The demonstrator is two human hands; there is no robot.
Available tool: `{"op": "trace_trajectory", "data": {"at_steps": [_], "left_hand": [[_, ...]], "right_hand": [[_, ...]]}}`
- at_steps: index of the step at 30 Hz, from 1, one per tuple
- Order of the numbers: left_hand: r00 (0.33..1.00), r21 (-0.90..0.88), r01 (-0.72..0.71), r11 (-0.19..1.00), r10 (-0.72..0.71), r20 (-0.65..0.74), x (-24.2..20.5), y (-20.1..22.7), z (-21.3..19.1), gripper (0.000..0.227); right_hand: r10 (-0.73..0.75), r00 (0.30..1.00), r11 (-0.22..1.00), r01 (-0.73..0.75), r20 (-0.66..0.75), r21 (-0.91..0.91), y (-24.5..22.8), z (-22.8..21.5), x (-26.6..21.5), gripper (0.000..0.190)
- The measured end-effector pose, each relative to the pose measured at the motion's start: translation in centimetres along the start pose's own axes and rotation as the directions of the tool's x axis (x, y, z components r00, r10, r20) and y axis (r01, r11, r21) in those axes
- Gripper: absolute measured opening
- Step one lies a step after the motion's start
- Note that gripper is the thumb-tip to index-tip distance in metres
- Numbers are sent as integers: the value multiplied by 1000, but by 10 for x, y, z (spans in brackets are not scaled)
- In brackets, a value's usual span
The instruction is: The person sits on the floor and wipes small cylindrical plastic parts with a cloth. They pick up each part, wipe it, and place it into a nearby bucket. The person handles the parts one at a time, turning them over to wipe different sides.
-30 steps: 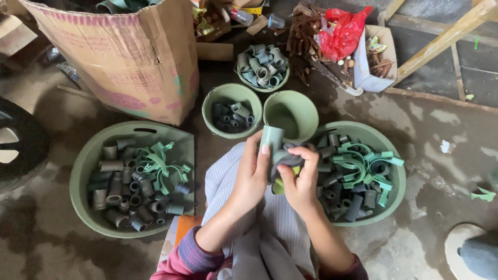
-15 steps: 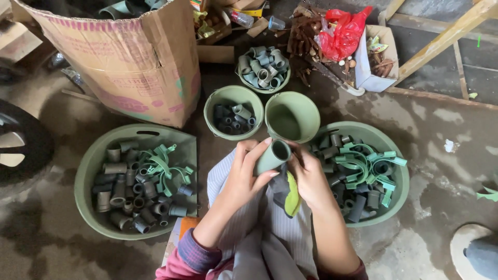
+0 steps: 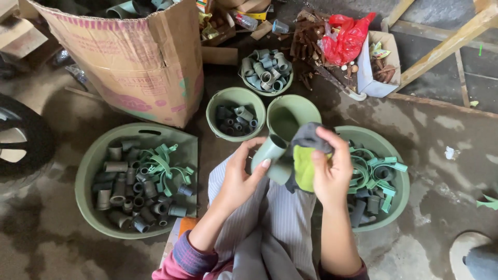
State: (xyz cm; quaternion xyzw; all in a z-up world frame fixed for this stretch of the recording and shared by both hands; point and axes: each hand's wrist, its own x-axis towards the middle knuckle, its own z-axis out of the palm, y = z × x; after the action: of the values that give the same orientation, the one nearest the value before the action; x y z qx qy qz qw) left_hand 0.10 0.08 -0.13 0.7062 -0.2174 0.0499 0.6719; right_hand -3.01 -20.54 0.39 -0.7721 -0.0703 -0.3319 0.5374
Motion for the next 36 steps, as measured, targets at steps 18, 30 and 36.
{"op": "trace_trajectory", "data": {"at_steps": [18, 30, 36], "left_hand": [[987, -278, -22, 960, -25, -161, -15, -59, 13, 31], [831, -484, 321, 814, -487, -268, 48, -82, -19, 43], [695, -502, 489, 713, -667, -270, 78, -103, -33, 43]], "right_hand": [[428, 904, 897, -422, -16, 135, 23, 37, -15, 28], [698, 432, 715, -453, 570, -532, 19, 63, 51, 80], [718, 257, 695, -216, 647, -685, 54, 97, 78, 77]]}}
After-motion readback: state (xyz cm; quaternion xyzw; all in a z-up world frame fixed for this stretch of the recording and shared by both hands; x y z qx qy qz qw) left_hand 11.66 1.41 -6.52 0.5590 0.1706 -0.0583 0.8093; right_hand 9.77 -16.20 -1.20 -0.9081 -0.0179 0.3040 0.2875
